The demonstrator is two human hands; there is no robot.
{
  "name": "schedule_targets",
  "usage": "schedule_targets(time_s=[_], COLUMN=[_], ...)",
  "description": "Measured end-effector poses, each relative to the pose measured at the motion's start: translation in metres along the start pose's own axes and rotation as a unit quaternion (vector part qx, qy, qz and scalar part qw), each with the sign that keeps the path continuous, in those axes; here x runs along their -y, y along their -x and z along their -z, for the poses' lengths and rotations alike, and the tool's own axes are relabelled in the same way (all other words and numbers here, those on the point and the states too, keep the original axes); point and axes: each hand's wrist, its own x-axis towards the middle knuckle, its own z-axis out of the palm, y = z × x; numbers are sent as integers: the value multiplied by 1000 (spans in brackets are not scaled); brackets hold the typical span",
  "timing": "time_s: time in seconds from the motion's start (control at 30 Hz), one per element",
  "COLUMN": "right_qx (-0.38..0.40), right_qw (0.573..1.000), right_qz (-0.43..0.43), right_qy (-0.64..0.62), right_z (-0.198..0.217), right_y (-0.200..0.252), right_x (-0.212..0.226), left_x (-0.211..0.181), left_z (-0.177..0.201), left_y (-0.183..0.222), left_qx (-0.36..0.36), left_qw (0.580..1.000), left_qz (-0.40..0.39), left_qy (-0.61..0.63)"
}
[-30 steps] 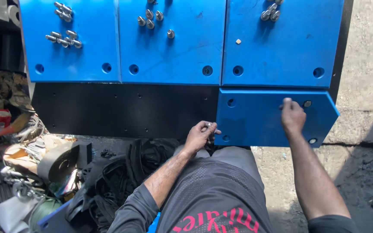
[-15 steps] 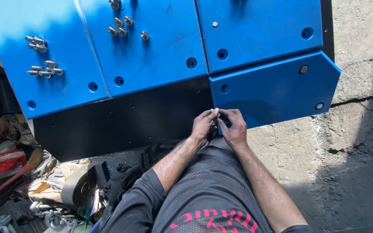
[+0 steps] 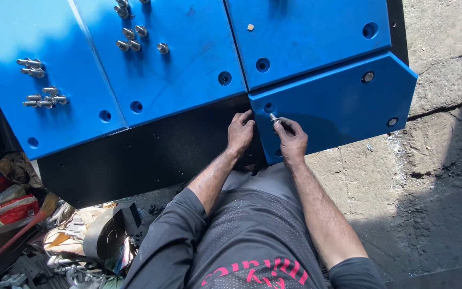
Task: The recorder is installing blue protective plates onto a machinery frame by positioning the plates and inserting bolts.
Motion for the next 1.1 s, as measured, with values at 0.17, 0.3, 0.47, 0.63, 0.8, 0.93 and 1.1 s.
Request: schedule_targets(time_s=[0.17,0.3,0.47,0.63,0.8,0.93,1.1], right_qx=[-69,-100,-93,-92,-82,-77,-70], right_qw=[979,960,928,888,863,840,821], right_qz=[54,107,144,209,226,239,250], right_qy=[181,237,330,400,444,482,509], right_z=[-17,-30,-36,-44,-53,-52,-51], right_y=[-6,-15,-18,-25,-27,-22,-18], right_x=[14,19,22,25,27,32,30], left_x=[-4,-22,-5,-3,-9,-8,-5], left_z=[7,17,17,18,23,23,29], left_y=[-2,-1,-13,-18,-15,-15,-20], left_qx=[35,62,88,108,111,118,136], left_qw=[999,998,993,991,991,992,990], left_qz=[1,22,-22,-32,-20,0,-6], left_qy=[2,14,-80,-75,-65,-40,-20])
